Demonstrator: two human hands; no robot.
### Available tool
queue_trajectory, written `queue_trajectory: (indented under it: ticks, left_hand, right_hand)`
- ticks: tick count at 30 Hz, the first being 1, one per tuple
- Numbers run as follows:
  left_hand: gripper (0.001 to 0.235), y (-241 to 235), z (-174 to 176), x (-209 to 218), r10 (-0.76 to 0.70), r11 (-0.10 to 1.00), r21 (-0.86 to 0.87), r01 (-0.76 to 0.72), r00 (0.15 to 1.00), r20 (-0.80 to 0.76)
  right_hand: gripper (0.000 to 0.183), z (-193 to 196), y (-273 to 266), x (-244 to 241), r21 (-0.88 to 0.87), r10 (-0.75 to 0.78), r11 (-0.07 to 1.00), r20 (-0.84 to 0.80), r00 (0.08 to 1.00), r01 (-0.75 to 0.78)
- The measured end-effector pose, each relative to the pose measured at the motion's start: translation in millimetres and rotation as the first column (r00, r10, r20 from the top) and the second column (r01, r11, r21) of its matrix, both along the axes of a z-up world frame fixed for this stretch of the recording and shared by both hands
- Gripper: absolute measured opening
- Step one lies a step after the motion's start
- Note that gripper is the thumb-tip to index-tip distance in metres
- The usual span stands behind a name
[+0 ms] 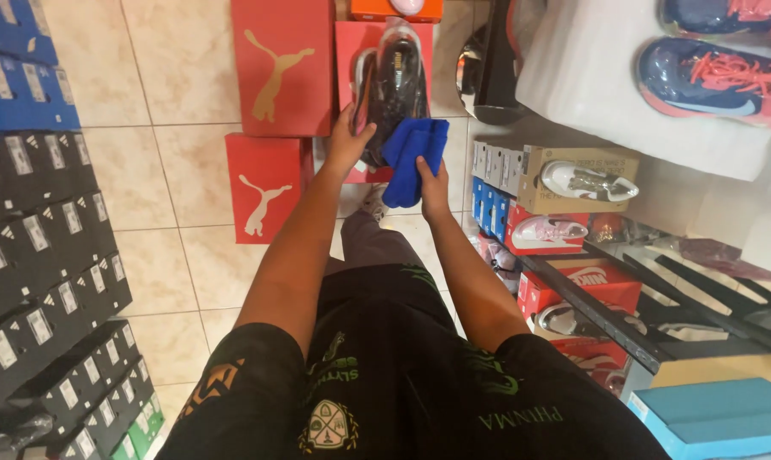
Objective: Wiping down shoeboxes and individual shoes using a cleaning cloth in a warehouse environment.
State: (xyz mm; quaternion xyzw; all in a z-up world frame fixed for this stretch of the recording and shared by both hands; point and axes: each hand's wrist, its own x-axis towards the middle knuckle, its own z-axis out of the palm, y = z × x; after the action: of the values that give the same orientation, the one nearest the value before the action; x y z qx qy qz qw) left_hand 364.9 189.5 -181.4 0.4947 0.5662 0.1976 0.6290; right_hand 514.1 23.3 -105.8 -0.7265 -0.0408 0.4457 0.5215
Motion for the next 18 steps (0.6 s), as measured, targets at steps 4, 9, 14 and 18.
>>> queue_trajectory:
  ticks: [4, 9, 14, 18]
  left_hand:
    - [0.076, -7.0, 35.6, -49.7, -0.005, 0.998, -0.065, 0.008, 0.999, 0.047]
    - [0.055, -8.0, 117.1, -134.6, -0.096, 0.994, -0.039, 0.098, 0.994, 0.043]
    - [0.053, -33.1, 143.5, -246.5, -0.188, 0.982, -0.003, 0.191, 0.971, 0.144]
    - [0.066, -52.5, 167.1, -359.2, -0.108, 0.990, -0.046, 0.134, 0.921, 0.373]
  right_hand:
    - [0.039, 10.2, -6.8, -18.6, 0.013, 0.011, 1.000, -0.032, 0.999, -0.010]
    - [0.042, 57.5, -2.5, -77.8, 0.110, 0.075, 0.992, -0.073, 0.994, -0.067]
    - [0.040, 56.3, -10.7, -166.5, 0.186, 0.117, 0.979, -0.167, 0.979, -0.085]
    - [0.044, 79.4, -2.8, -287.3, 0.285, 0.198, 0.954, -0.361, 0.911, -0.095]
